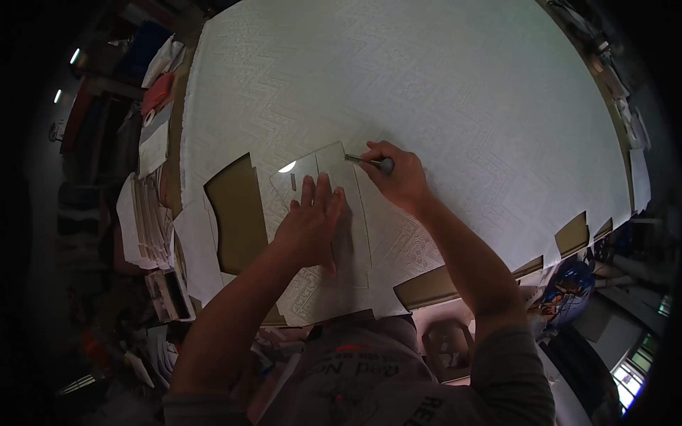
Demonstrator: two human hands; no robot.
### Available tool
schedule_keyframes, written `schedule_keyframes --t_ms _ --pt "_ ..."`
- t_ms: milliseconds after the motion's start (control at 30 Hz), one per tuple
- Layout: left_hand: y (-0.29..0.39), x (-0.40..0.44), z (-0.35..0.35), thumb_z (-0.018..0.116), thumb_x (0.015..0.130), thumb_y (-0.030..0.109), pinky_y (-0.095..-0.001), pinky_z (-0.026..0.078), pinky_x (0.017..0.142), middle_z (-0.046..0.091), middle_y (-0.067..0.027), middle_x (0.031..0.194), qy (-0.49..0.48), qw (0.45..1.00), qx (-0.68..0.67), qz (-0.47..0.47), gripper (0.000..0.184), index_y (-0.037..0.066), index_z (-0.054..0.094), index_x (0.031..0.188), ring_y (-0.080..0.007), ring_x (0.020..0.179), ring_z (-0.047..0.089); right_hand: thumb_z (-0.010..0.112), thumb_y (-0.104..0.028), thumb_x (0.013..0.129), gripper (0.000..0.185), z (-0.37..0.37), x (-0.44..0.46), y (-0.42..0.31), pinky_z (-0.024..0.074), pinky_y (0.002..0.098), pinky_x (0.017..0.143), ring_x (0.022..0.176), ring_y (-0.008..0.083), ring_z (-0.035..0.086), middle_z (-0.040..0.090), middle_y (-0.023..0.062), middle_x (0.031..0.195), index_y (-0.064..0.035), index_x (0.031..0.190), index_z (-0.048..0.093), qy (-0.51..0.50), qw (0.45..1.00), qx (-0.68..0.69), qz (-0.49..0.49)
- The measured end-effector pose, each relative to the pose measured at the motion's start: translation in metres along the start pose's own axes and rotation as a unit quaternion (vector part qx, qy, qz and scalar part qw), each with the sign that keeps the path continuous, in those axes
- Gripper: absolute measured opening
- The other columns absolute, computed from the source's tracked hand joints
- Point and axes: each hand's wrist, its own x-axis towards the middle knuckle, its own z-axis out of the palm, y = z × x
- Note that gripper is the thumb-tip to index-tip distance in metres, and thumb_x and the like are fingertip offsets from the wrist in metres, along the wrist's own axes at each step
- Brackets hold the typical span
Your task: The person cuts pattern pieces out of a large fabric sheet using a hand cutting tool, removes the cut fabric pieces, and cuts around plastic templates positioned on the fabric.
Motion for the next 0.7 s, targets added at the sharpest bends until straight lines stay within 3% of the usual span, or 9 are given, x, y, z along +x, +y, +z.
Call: schedule_keyframes --t_ms 33,100,133,200,300,433,500,700 --pt "0.0 0.0 0.001 0.104 0.044 0.043 -0.0632 0.049 0.108 0.019 -0.0354 0.166 0.004 1.0 -0.002 0.003 0.144 0.001 0.029 0.159 -0.0549 0.154 0.021 0.078 -0.006 0.09 0.015 0.011 -0.009 -0.004 0.0576 0.0354 0.088 0.103 0.0232 0.076 0.078 0.0166 0.102 -0.0026 0.103 0.072 0.001 1.0 -0.005 -0.001" --pt "-0.001 0.001 0.002 0.104 0.045 0.045 -0.0633 0.049 0.109 0.018 -0.0354 0.166 -0.003 1.0 0.0 0.004 0.145 0.0 0.028 0.16 -0.0556 0.154 0.02 0.077 -0.007 0.092 0.014 0.033 -0.024 -0.017 0.0576 0.0367 0.09 0.114 0.0266 0.074 0.077 0.0134 0.102 -0.0012 0.103 0.07 0.131 0.989 -0.043 0.047" --pt "-0.002 0.001 0.002 0.104 0.045 0.045 -0.0633 0.049 0.109 0.018 -0.0354 0.166 0.002 1.0 -0.002 0.011 0.145 0.0 0.028 0.16 -0.0556 0.154 0.02 0.077 -0.007 0.092 0.014 0.042 -0.025 -0.026 0.0576 0.0367 0.09 0.114 0.0266 0.074 0.077 0.0134 0.102 -0.0012 0.103 0.07 0.134 0.989 -0.051 0.046" --pt "-0.003 -0.001 0.002 0.102 0.046 0.052 -0.0642 0.049 0.108 0.019 -0.0382 0.164 -0.009 1.0 0.022 0.019 0.148 -0.004 0.025 0.159 -0.0588 0.152 0.022 0.078 -0.013 0.088 0.014 0.056 -0.025 -0.044 0.0598 0.0416 0.072 0.083 0.0328 0.077 0.077 0.0145 0.088 -0.0057 0.098 0.07 0.213 0.968 -0.109 0.076" --pt "-0.004 -0.004 0.003 0.101 0.046 0.053 -0.0662 0.05 0.106 0.019 -0.0391 0.164 0.001 0.999 0.029 0.025 0.148 -0.005 0.027 0.159 -0.06 0.151 0.022 0.079 -0.015 0.088 0.015 0.065 -0.013 -0.066 0.059 0.0425 0.067 0.077 0.0347 0.076 0.076 0.0141 0.084 -0.0063 0.096 0.069 0.212 0.949 -0.189 0.14" --pt "-0.005 0.0 -0.001 0.104 0.046 0.048 -0.0676 0.044 0.11 0.01 -0.0351 0.169 -0.04 0.999 -0.007 0.014 0.153 0.0 0.02 0.164 -0.0584 0.155 0.013 0.079 -0.014 0.088 0.015 0.072 -0.001 -0.062 0.059 0.0428 0.067 0.078 0.0358 0.075 0.076 0.0155 0.084 -0.0063 0.097 0.07 0.204 0.954 -0.183 0.123" --pt "-0.005 0.002 0.002 0.105 0.046 0.048 -0.0698 0.043 0.11 0.008 -0.0347 0.17 -0.042 0.999 -0.012 0.006 0.153 0.001 0.02 0.164 -0.0579 0.155 0.01 0.077 -0.015 0.091 0.016 0.073 0.01 -0.062 0.0578 0.0394 0.075 0.083 0.03 0.075 0.077 0.0156 0.092 -0.0041 0.101 0.071 0.194 0.953 -0.184 0.143" --pt "-0.005 0.003 0.005 0.105 0.045 0.047 -0.0702 0.042 0.11 0.005 -0.0343 0.17 -0.04 0.999 -0.025 0.003 0.155 0.003 0.019 0.165 -0.0573 0.156 0.008 0.077 -0.016 0.092 0.018 0.071 0.013 -0.063 0.0571 0.0379 0.074 0.081 0.0268 0.074 0.077 0.0146 0.093 -0.0033 0.103 0.072 0.18 0.955 -0.182 0.151"
